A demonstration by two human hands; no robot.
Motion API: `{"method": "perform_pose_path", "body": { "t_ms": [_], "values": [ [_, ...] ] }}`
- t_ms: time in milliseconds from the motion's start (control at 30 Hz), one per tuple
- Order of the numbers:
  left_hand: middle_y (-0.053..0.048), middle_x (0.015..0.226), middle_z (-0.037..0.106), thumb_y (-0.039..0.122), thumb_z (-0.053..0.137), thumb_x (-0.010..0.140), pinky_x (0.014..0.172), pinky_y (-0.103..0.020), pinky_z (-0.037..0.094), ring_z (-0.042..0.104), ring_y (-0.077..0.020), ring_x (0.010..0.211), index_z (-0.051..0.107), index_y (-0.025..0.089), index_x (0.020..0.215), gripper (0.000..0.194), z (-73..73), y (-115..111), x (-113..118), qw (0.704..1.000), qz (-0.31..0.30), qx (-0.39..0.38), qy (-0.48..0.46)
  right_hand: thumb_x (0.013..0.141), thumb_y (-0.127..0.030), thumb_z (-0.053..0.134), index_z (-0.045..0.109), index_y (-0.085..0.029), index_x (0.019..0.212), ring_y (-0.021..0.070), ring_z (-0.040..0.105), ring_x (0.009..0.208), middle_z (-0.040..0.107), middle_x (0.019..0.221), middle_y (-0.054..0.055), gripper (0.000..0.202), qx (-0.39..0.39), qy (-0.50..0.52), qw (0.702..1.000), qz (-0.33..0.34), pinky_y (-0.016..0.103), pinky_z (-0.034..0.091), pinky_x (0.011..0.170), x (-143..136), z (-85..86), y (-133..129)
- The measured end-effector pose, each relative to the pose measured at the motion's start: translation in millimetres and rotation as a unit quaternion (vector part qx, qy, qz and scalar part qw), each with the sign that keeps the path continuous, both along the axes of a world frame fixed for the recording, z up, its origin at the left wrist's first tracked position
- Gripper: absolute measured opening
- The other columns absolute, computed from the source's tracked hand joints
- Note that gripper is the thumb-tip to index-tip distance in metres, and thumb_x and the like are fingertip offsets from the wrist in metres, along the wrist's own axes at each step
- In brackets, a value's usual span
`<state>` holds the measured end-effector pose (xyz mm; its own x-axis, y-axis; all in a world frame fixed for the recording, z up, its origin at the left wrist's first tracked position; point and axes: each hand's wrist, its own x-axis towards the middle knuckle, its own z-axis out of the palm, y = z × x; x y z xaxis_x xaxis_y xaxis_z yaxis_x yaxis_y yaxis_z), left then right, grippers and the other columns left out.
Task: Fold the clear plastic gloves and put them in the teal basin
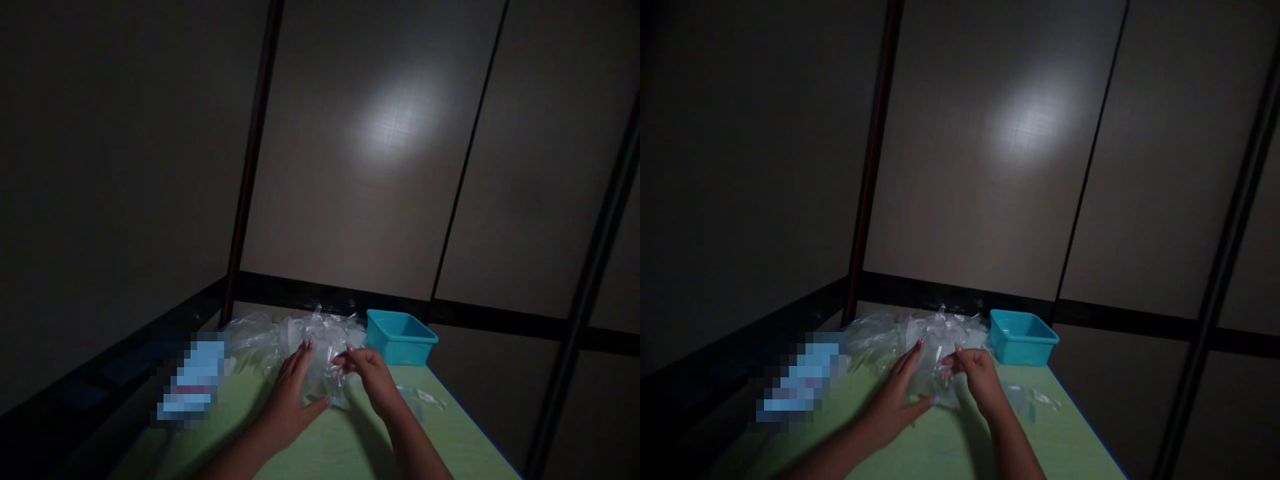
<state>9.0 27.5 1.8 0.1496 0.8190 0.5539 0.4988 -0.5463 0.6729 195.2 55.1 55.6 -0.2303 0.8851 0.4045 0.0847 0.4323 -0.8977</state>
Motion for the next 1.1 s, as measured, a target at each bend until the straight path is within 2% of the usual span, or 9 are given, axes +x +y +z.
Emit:
{"method": "perform_pose_path", "body": {
  "t_ms": [100, 200, 267, 367, 567, 767, 833, 967, 1100],
  "values": [
    [-0.012, 0.132, 0.043, 0.037, 0.060, 0.073, 0.098, -0.035, 0.034, 0.042, -0.0248, 0.120, 0.021, 0.018, 0.139, 0.079, -1.4, 4.3, 3.6, 0.977, -0.102, -0.089, -0.163, 0.073, -0.050, 0.060, 0.070, -0.014, 0.071, 0.0161, 0.058, 0.053, 0.066, 0.064, 0.006, 0.038, -0.056, 0.108, 0.992, 0.027, 0.028, 0.042, 0.057, -3.7, -21.4, 9.6],
    [-0.007, 0.091, 0.063, 0.047, 0.066, 0.067, 0.075, -0.031, 0.046, 0.061, -0.0213, 0.083, 0.023, 0.014, 0.136, 0.088, -0.5, 9.5, 5.4, 0.928, -0.138, -0.183, -0.293, 0.066, -0.046, 0.068, 0.066, -0.015, 0.069, 0.0116, 0.054, 0.046, 0.066, 0.071, 0.004, 0.031, -0.082, 0.165, 0.983, 0.015, 0.025, 0.039, 0.050, -4.9, -35.6, 12.7],
    [-0.001, 0.072, 0.061, 0.048, 0.070, 0.062, 0.060, -0.027, 0.046, 0.060, -0.0169, 0.064, 0.034, 0.013, 0.130, 0.084, 1.2, 10.2, 4.5, 0.907, -0.120, -0.233, -0.330, 0.060, -0.040, 0.073, 0.062, -0.015, 0.064, 0.0090, 0.051, 0.044, 0.064, 0.067, 0.001, 0.027, -0.090, 0.175, 0.981, 0.004, 0.022, 0.036, 0.048, -5.2, -40.3, 12.9],
    [-0.001, 0.068, 0.060, 0.053, 0.065, 0.067, 0.052, -0.024, 0.044, 0.059, -0.0161, 0.061, 0.049, 0.014, 0.116, 0.065, 5.1, 7.1, 0.1, 0.862, -0.118, -0.309, -0.384, 0.059, -0.033, 0.075, 0.063, -0.015, 0.066, 0.0082, 0.050, 0.043, 0.060, 0.059, -0.002, 0.024, -0.104, 0.163, 0.981, 0.004, 0.021, 0.035, 0.047, -5.3, -41.7, 11.2],
    [-0.004, 0.073, 0.064, 0.066, 0.043, 0.076, 0.052, -0.025, 0.044, 0.060, -0.0168, 0.059, 0.054, 0.017, 0.110, 0.060, 12.3, -0.3, -5.3, 0.772, -0.231, -0.448, -0.388, 0.060, -0.031, 0.074, 0.066, -0.016, 0.087, 0.0084, 0.052, 0.044, 0.062, 0.066, -0.001, 0.031, -0.146, 0.104, 0.980, 0.081, 0.020, 0.036, 0.046, -1.2, -36.1, 2.3],
    [-0.005, 0.090, 0.063, 0.062, 0.051, 0.074, 0.053, -0.028, 0.047, 0.062, -0.0200, 0.068, 0.049, 0.021, 0.107, 0.052, 17.1, -3.9, -7.1, 0.820, -0.168, -0.402, -0.370, 0.064, -0.032, 0.072, 0.064, -0.019, 0.100, 0.0042, 0.047, 0.039, 0.066, 0.088, 0.002, 0.039, -0.172, 0.040, 0.955, 0.239, 0.018, 0.034, 0.039, 5.7, -31.0, -6.5],
    [-0.005, 0.091, 0.062, 0.059, 0.054, 0.073, 0.054, -0.029, 0.047, 0.062, -0.0191, 0.068, 0.046, 0.022, 0.108, 0.051, 19.9, -6.6, -9.2, 0.827, -0.182, -0.388, -0.362, 0.065, -0.032, 0.072, 0.063, -0.019, 0.104, 0.0028, 0.045, 0.038, 0.066, 0.089, 0.003, 0.042, -0.191, 0.028, 0.941, 0.276, 0.017, 0.032, 0.037, 6.3, -30.7, -8.1],
    [-0.001, 0.073, 0.060, 0.046, 0.064, 0.070, 0.050, -0.024, 0.045, 0.059, -0.0148, 0.059, 0.051, 0.019, 0.094, 0.038, 20.9, -13.0, -9.7, 0.828, -0.252, -0.422, -0.271, 0.062, -0.032, 0.075, 0.063, -0.018, 0.103, 0.0014, 0.037, 0.035, 0.066, 0.076, 0.000, 0.045, -0.201, 0.026, 0.941, 0.272, 0.016, 0.025, 0.034, 5.7, -32.3, -5.8],
    [0.005, 0.053, 0.052, 0.036, 0.069, 0.066, 0.039, -0.017, 0.034, 0.051, -0.0108, 0.043, 0.052, 0.018, 0.074, 0.026, 15.8, -11.3, -7.6, 0.848, -0.241, -0.401, -0.248, 0.059, -0.033, 0.076, 0.064, -0.018, 0.100, 0.0016, 0.033, 0.034, 0.063, 0.065, -0.003, 0.046, -0.186, 0.029, 0.959, 0.214, 0.017, 0.020, 0.034, 9.1, -33.3, 1.5]
  ]
}}
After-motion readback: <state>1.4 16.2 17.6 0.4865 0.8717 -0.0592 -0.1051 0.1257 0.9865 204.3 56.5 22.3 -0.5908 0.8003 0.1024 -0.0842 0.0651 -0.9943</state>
